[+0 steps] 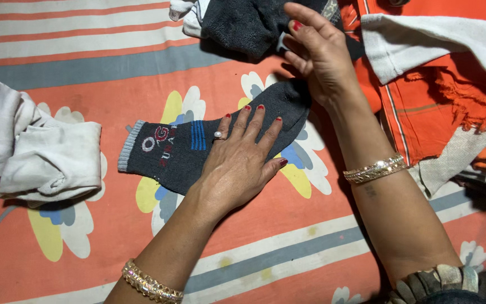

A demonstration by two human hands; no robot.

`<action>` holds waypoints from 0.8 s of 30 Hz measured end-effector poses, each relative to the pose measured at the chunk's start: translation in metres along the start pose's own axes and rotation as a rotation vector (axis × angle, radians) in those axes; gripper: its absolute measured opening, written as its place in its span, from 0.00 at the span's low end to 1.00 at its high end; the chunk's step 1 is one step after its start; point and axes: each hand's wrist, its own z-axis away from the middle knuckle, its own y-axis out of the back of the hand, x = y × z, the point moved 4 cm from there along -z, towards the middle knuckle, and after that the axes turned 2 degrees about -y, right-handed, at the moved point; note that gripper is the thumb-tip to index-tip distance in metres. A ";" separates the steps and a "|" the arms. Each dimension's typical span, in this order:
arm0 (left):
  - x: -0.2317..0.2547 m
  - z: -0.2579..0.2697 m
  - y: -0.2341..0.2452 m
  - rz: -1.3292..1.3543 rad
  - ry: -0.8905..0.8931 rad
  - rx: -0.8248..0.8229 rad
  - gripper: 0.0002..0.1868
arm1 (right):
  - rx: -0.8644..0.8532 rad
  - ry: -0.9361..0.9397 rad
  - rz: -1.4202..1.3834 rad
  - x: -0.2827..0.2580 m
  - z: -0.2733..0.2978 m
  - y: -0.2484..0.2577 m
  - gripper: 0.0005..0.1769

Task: The person folds a white sock and a dark gray sock on a patterned bedsheet. They turn the socks inside out, smooth them flat, and fold them into compact shapes, placing each folded sock aside.

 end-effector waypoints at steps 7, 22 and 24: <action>-0.009 0.001 0.008 0.253 0.087 0.084 0.39 | -0.213 0.195 -0.053 -0.013 0.007 -0.024 0.22; -0.076 0.015 0.046 1.746 0.293 0.799 0.35 | -0.920 -0.152 0.826 -0.024 0.097 -0.085 0.16; -0.074 0.016 0.051 1.704 0.246 0.787 0.36 | -0.669 -0.183 0.636 -0.025 0.076 -0.066 0.21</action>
